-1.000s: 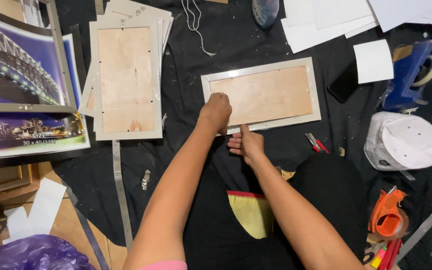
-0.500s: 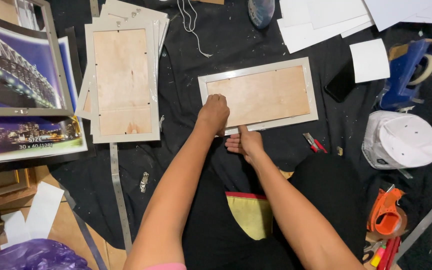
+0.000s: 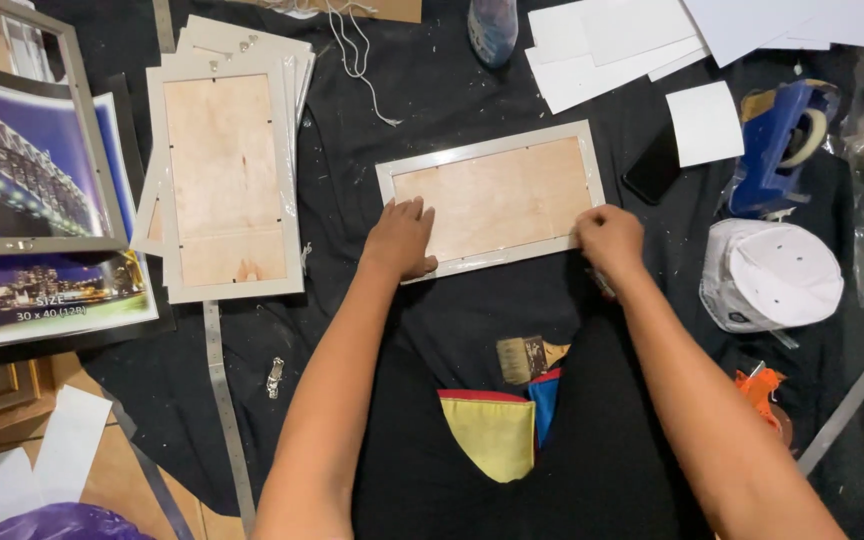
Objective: Assembling a picture frame by inserting a backing sheet and a wooden board, then securing them with adhesive strips.
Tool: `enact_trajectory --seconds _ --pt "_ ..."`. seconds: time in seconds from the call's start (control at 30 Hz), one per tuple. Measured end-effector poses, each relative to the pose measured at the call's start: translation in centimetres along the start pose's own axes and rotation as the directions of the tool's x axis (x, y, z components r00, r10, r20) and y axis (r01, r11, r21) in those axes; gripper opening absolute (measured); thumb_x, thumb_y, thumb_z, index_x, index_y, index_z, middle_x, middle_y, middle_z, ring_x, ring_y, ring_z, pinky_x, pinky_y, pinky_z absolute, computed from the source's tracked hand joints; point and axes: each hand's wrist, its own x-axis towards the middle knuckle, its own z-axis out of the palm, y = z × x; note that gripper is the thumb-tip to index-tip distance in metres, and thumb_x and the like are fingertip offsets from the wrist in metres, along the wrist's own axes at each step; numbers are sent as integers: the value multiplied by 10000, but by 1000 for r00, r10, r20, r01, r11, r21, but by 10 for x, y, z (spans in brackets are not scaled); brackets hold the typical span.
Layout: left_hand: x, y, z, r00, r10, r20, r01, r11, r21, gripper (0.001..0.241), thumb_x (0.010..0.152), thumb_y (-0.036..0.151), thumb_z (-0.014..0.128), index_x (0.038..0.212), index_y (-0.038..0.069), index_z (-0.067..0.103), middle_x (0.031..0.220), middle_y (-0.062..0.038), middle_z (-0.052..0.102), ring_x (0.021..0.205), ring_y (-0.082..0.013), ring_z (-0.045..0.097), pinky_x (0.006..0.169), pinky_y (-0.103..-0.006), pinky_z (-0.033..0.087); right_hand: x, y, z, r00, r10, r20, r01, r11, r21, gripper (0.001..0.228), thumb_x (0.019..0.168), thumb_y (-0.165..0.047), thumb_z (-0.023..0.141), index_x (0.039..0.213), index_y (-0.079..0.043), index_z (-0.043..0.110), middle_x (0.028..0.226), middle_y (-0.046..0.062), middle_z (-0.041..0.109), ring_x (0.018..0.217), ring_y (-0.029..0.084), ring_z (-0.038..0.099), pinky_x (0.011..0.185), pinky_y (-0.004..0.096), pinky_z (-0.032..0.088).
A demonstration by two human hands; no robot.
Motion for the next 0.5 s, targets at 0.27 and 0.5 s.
enact_trajectory --seconds 0.27,0.5 --pt "-39 -22 36 757 -643 119 373 275 -886 473 834 263 823 1154 -24 627 1083 -240 703 1036 -350 711 809 -450 625 25 17 -10 996 -26 -84 32 997 73 319 772 -107 858 1055 -9 747 848 114 703 819 274 699 688 403 602" --pt "-47 -16 10 851 -491 185 378 328 -866 551 769 249 895 1126 -81 636 1151 -334 679 1124 -466 670 863 -522 610 21 27 -3 992 -77 -99 86 992 93 348 789 -117 872 1074 2 712 858 100 681 838 256 687 774 402 554"
